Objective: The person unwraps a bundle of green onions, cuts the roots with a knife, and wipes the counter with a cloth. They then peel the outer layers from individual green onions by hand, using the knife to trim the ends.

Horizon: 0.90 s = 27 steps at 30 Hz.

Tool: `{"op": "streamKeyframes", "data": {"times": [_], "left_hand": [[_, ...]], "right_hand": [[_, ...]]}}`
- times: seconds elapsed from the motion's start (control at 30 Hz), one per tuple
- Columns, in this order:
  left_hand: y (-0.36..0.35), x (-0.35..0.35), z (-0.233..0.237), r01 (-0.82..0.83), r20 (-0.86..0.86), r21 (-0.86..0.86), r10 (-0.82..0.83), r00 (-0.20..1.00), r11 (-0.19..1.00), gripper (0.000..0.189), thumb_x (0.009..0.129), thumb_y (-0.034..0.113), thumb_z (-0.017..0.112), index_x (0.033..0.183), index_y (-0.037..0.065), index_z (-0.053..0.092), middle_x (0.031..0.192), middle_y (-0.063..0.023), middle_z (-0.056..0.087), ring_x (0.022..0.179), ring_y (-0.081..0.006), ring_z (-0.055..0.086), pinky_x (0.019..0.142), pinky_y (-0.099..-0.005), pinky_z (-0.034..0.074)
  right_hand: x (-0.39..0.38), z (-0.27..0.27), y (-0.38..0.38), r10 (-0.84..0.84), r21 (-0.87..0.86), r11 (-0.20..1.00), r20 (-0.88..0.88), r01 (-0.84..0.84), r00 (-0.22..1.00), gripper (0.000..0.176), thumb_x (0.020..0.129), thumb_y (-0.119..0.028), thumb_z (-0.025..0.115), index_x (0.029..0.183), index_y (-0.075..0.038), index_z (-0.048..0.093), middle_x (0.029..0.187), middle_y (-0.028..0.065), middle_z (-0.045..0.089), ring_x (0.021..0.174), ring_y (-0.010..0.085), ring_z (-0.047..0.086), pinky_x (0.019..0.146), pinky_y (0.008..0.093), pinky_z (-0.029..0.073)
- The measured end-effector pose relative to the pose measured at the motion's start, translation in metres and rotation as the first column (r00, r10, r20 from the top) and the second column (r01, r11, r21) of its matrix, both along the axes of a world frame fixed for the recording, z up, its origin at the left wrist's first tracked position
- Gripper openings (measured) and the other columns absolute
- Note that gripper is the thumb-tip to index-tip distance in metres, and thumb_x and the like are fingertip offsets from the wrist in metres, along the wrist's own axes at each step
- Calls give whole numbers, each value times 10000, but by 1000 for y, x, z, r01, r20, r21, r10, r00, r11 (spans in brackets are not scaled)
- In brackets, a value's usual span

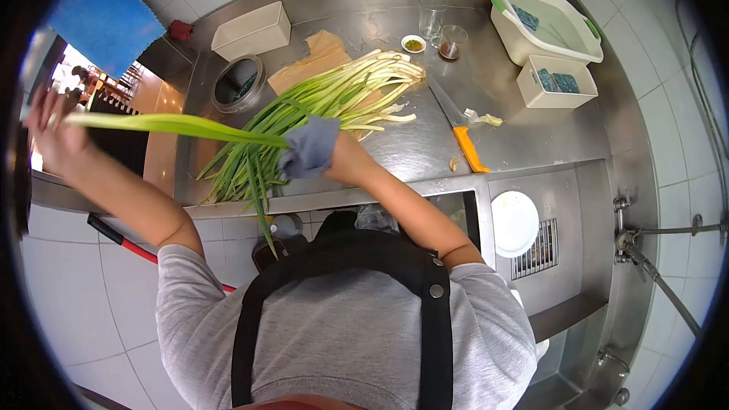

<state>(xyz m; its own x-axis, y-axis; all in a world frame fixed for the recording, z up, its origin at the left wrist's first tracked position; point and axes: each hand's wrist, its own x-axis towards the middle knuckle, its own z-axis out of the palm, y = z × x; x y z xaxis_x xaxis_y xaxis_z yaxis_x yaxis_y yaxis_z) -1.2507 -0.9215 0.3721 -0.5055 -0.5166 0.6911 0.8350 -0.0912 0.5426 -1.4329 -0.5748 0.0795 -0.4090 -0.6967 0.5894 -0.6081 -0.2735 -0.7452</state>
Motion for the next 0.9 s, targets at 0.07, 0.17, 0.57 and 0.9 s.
{"op": "streamKeyframes", "data": {"times": [0.07,0.17,0.57,0.9], "left_hand": [[-50,62,24,-49,-134,-214,20,991,976,315,783,54,435,1044,-120,463,889,-197,550,698,-211,534,638,-259,455],[30,72,59,-4,-156,-561,-101,983,828,513,965,457,297,919,22,565,680,-60,491,389,-116,410,321,-215,325],[213,-140,-157,278,522,-805,404,751,524,130,886,149,471,908,27,510,689,-70,526,649,-133,538,611,-298,438],[232,-144,-247,560,716,-680,268,645,473,140,879,119,494,873,-9,551,671,-155,551,651,-274,577,629,-360,434]], "right_hand": [[-18,-41,8,-54,206,975,-134,81,989,384,673,-150,716,1028,-82,588,959,121,597,914,290,568,818,344,446],[-47,-97,40,-334,315,868,-198,383,921,309,685,-74,650,990,-86,602,865,150,622,823,288,598,747,325,481],[-20,0,26,430,-521,830,824,199,368,411,810,-73,601,1196,-15,472,1140,80,560,1028,190,562,899,324,462],[-49,22,75,328,-575,710,781,406,532,355,921,-208,434,1221,-19,433,1205,132,526,1159,285,486,1002,418,383]]}}
